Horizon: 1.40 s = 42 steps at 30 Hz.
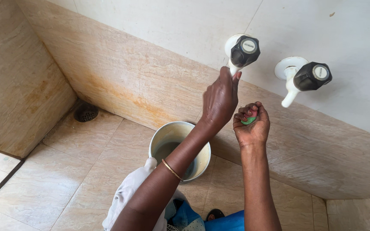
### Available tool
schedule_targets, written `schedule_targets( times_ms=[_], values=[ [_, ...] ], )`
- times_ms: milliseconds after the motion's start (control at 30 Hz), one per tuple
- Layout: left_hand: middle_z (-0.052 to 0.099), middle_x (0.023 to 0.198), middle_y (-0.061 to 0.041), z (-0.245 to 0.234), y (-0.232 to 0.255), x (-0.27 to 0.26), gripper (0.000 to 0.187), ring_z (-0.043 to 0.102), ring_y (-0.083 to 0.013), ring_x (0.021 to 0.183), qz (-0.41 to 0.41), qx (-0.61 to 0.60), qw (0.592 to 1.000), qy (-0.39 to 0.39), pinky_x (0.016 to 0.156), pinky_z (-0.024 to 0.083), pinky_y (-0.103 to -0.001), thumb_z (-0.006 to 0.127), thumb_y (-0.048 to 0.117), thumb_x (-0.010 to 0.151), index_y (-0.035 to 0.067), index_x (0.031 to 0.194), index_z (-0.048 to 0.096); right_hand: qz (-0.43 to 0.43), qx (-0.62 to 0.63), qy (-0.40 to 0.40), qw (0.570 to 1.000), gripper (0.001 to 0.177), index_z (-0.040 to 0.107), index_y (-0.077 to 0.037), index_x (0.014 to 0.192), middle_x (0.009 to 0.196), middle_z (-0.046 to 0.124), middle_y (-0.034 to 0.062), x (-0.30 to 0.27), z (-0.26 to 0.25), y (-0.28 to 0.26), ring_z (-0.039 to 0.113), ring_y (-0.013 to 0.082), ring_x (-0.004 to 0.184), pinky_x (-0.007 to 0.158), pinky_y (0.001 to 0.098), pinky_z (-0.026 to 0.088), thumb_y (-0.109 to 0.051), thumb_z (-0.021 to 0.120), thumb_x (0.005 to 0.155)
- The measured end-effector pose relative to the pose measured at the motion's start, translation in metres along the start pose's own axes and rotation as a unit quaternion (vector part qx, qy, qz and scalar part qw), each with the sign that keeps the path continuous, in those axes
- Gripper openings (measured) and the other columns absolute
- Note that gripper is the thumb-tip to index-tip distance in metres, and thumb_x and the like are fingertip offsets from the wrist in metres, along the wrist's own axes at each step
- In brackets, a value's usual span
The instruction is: The person wrings out a cloth in a bucket of water and uses it to wipe several sink taps, then rinses their hands under the water.
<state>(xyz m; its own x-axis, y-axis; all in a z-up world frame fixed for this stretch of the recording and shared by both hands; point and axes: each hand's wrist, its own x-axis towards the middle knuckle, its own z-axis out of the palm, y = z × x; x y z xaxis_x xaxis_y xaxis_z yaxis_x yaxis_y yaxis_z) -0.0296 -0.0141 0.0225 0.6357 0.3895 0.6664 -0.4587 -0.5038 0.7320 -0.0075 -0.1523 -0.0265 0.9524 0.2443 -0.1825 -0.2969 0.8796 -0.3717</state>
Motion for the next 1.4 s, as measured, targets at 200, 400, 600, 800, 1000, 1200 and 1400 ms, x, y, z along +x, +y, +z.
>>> schedule_targets(
  times_ms=[200,400,600,800,1000,1200,1400],
  values=[
    [0.037,0.070,0.006,-0.009,-0.017,0.011,0.046,0.027,-0.0014,0.050,-0.285,-0.677,0.652,-0.187,0.037,0.023,-0.018,0.038,0.051,0.113,0.013,0.089,0.043,0.016,-0.008,-0.006,1.000,0.019,0.060,-0.013,0.089,0.073,0.055,-0.0051,0.000,0.000,0.009,0.048,0.0084,0.064,0.055,0.0230,0.037,-0.018,0.050,0.105],
    [0.035,0.061,0.008,0.004,-0.025,0.012,0.051,0.026,-0.0031,0.045,-0.341,-0.650,0.657,-0.171,0.035,0.023,-0.021,0.035,0.048,0.116,0.015,0.078,0.044,0.023,-0.016,-0.005,1.000,0.018,0.059,-0.014,0.089,0.073,0.054,-0.0055,-0.002,0.001,0.005,0.048,0.0081,0.064,0.055,0.0229,0.037,-0.018,0.051,0.105],
    [0.052,0.062,-0.005,0.013,-0.011,0.000,0.051,0.046,-0.0180,0.046,-0.054,-0.070,0.996,0.015,0.039,0.037,-0.039,0.023,0.044,0.114,0.009,0.090,0.051,0.011,-0.028,0.012,0.999,0.020,0.060,-0.014,0.089,0.073,0.054,-0.0051,-0.007,0.001,0.002,0.048,0.0081,0.064,0.055,0.0226,0.037,-0.018,0.050,0.106],
    [0.055,0.067,-0.013,-0.002,0.002,-0.003,0.047,0.056,-0.0268,0.053,0.000,0.038,0.999,0.028,0.044,0.041,-0.041,0.027,0.043,0.114,0.003,0.096,0.046,0.011,-0.027,0.007,1.000,0.023,0.060,-0.014,0.089,0.073,0.055,-0.0052,-0.006,0.004,0.003,0.048,0.0083,0.064,0.055,0.0228,0.037,-0.019,0.047,0.107],
    [0.041,0.060,0.007,0.012,-0.020,0.012,0.046,0.029,-0.0090,0.047,-0.343,-0.428,0.828,-0.116,0.038,0.028,-0.028,0.031,0.041,0.116,0.013,0.082,0.045,0.028,-0.004,0.002,1.000,0.021,0.060,-0.013,0.090,0.073,0.056,-0.0049,-0.004,0.001,0.014,0.048,0.0081,0.065,0.055,0.0223,0.037,-0.019,0.049,0.107],
    [0.043,0.060,0.007,0.005,-0.034,0.013,0.052,0.033,-0.0063,0.047,-0.302,-0.491,0.803,-0.153,0.039,0.033,-0.024,0.029,0.043,0.118,0.014,0.079,0.049,0.038,0.001,-0.016,0.999,0.021,0.060,-0.012,0.090,0.073,0.057,-0.0039,0.002,-0.003,0.012,0.050,0.0088,0.064,0.054,0.0226,0.037,-0.018,0.049,0.106],
    [0.056,0.061,-0.009,-0.001,-0.001,0.001,0.032,0.054,-0.0172,0.047,-0.024,0.075,0.997,-0.011,0.040,0.042,-0.037,0.042,0.033,0.110,0.005,0.096,0.046,0.028,-0.006,-0.004,1.000,0.020,0.060,-0.012,0.092,0.075,0.059,-0.0036,0.001,-0.002,0.014,0.053,0.0078,0.065,0.053,0.0223,0.039,-0.017,0.048,0.107]
  ],
)
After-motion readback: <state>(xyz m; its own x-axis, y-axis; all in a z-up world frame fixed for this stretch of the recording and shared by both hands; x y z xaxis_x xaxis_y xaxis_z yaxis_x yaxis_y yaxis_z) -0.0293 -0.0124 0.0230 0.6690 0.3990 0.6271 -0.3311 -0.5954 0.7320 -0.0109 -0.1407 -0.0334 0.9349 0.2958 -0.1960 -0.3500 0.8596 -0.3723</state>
